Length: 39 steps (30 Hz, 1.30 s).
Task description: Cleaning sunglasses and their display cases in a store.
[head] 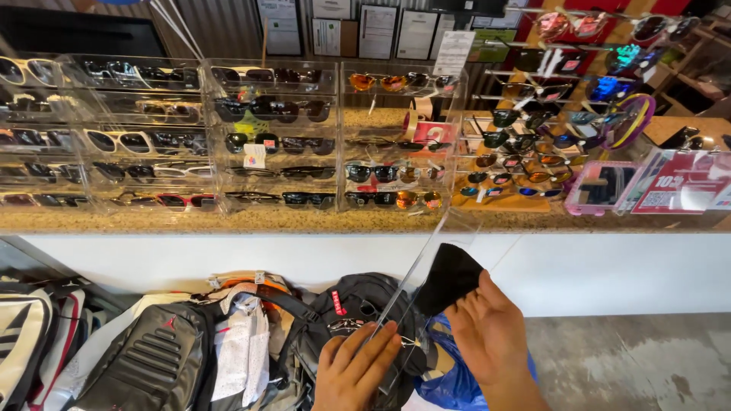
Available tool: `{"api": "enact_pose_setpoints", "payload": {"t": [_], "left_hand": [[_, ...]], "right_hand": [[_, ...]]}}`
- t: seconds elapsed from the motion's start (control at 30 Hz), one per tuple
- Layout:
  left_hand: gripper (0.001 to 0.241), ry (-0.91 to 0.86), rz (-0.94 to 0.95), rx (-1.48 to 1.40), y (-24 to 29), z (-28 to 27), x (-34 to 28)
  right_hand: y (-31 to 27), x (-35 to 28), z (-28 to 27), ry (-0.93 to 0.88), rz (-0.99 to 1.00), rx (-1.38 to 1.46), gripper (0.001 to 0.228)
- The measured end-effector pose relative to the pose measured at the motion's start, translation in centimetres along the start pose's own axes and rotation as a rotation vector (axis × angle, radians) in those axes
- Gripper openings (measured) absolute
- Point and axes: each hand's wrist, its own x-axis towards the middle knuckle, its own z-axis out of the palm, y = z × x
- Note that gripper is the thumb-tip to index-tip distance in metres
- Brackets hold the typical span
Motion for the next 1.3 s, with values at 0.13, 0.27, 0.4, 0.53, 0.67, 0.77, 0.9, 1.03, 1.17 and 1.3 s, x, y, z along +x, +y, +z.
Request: {"api": "enact_pose_setpoints", "payload": {"t": [0.13, 0.27, 0.4, 0.53, 0.67, 0.77, 0.9, 1.03, 1.17, 1.3], "left_hand": [[0.038, 0.051, 0.002, 0.007, -1.3, -0.3, -0.6], [0.036, 0.089, -0.002, 0.027, -3.3, -1.2, -0.2], [0.033, 0.078, 0.056, -0.012, -4.6, -1.1, -2.0], [0.021, 0.143, 0.073, 0.011, -5.2, 0.6, -4.0], [0.020, 0.211, 0.010, 0.041, -4.8, 3.2, -5.3], [0.017, 0.253, -0.010, -0.078, -4.5, 4.6, -4.4], [0.018, 0.294, -0.007, -0.059, -4.9, 5.7, -1.3], [0.021, 0.142, -0.038, -0.080, -8.9, 10.3, -2.9], [0.027, -0.012, -1.723, -1.130, -15.3, 17.5, -6.2], [0.069, 0.127, -0.854, -0.796, -10.6, 9.1, -2.1]], "right_hand": [[2.3, -2.5, 2.6, -0.044, 0.041, 0.038, 0.049], [5.4, -2.7, 1.5, -0.033, 0.257, -0.019, 0.047], [4.1, 3.6, -2.5, -0.058, -0.110, -0.015, 0.050], [1.8, 6.4, -2.9, -0.352, -0.090, 0.217, 0.029], [2.6, 7.1, -1.6, -0.290, -0.080, 0.200, 0.041], [3.1, 8.9, -1.9, -0.214, -0.018, 0.192, 0.042], [1.7, 8.8, 0.1, -0.266, -0.023, 0.158, 0.046], [-2.1, 6.9, 1.5, -0.163, 0.093, -0.066, 0.059], [1.6, 15.9, -11.2, -0.210, 0.060, 0.091, 0.015], [-5.4, 14.1, -9.1, -0.304, -0.312, -0.871, 0.028]]}}
